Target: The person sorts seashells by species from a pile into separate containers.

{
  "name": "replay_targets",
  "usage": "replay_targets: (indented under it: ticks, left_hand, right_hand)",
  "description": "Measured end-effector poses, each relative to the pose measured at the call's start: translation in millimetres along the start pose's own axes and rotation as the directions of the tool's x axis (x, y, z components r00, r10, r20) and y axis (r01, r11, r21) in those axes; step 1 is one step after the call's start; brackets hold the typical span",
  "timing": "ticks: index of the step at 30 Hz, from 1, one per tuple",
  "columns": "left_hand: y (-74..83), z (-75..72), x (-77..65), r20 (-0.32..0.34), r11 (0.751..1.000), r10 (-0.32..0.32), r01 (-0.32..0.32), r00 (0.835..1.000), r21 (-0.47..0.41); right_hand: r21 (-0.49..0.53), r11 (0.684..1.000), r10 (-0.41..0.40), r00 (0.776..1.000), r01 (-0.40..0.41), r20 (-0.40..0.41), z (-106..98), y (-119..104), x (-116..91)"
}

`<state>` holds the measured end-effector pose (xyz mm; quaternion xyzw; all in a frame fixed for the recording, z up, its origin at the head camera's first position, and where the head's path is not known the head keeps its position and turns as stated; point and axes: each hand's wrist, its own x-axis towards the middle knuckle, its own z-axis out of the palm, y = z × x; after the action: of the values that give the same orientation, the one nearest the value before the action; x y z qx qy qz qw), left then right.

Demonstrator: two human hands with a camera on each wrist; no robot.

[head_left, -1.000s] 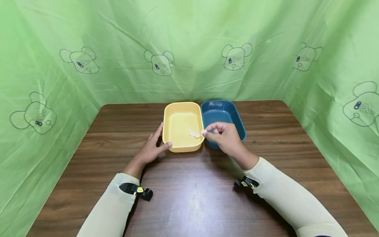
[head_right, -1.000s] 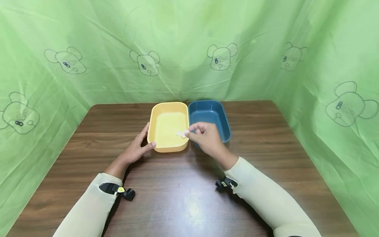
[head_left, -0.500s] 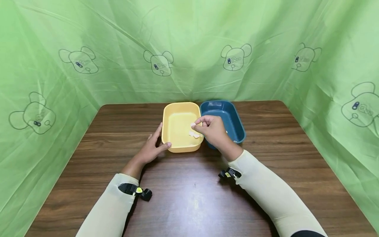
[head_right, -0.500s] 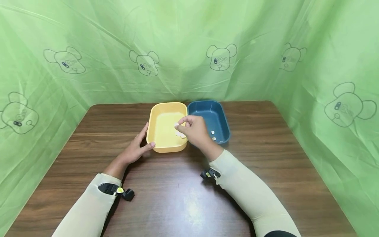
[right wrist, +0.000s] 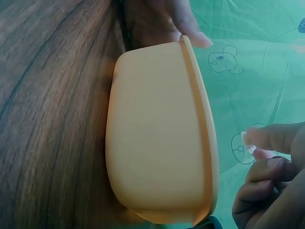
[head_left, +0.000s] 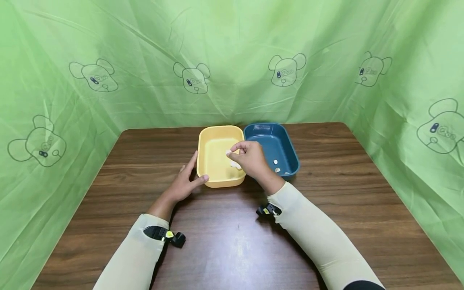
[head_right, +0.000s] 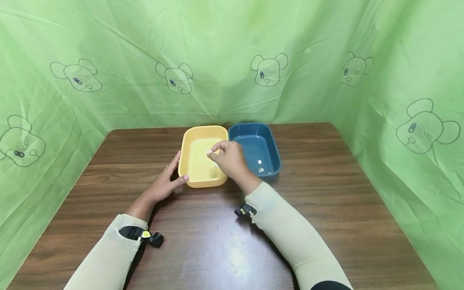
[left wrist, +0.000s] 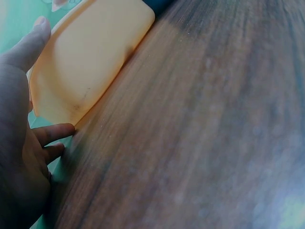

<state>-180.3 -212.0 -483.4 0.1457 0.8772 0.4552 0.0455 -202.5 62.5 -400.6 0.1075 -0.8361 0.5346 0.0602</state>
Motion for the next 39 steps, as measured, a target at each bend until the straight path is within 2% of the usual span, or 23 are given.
replay_targets:
  ticks: [4,9,24,33,39]
  left_hand:
    - [1.2,0.9,-0.4,-0.006,1.000,0.003,-0.004,1.000,-0.016]
    - [1.1,0.9,1.9,0.006,1.000,0.012,-0.012,1.000,-0.014]
    - [2.9,3.6,4.7,0.013,1.000,-0.008,0.008,1.000,-0.007]
    - [4.4,5.0,4.5,0.005,1.000,0.005,-0.005,1.000,-0.020]
    - [0.6,5.2,3.4,-0.007,0.999,0.018,-0.019,1.000,-0.029]
  right_hand:
    - [-0.036,0.999,-0.017,1.000,0.018,0.016,1.8,-1.2,0.4]
    - [-0.026,0.999,-0.021,0.999,0.022,0.038,1.7,-2.6,1.5]
    - [0.006,0.997,-0.074,0.997,0.074,0.016,-4.8,-1.6,4.4]
    - [0.039,0.996,-0.083,0.997,0.083,-0.005,-15.3,0.6,-4.2]
    - [0.049,0.995,-0.087,0.996,0.087,0.009,-21.9,-2.2,-13.9]
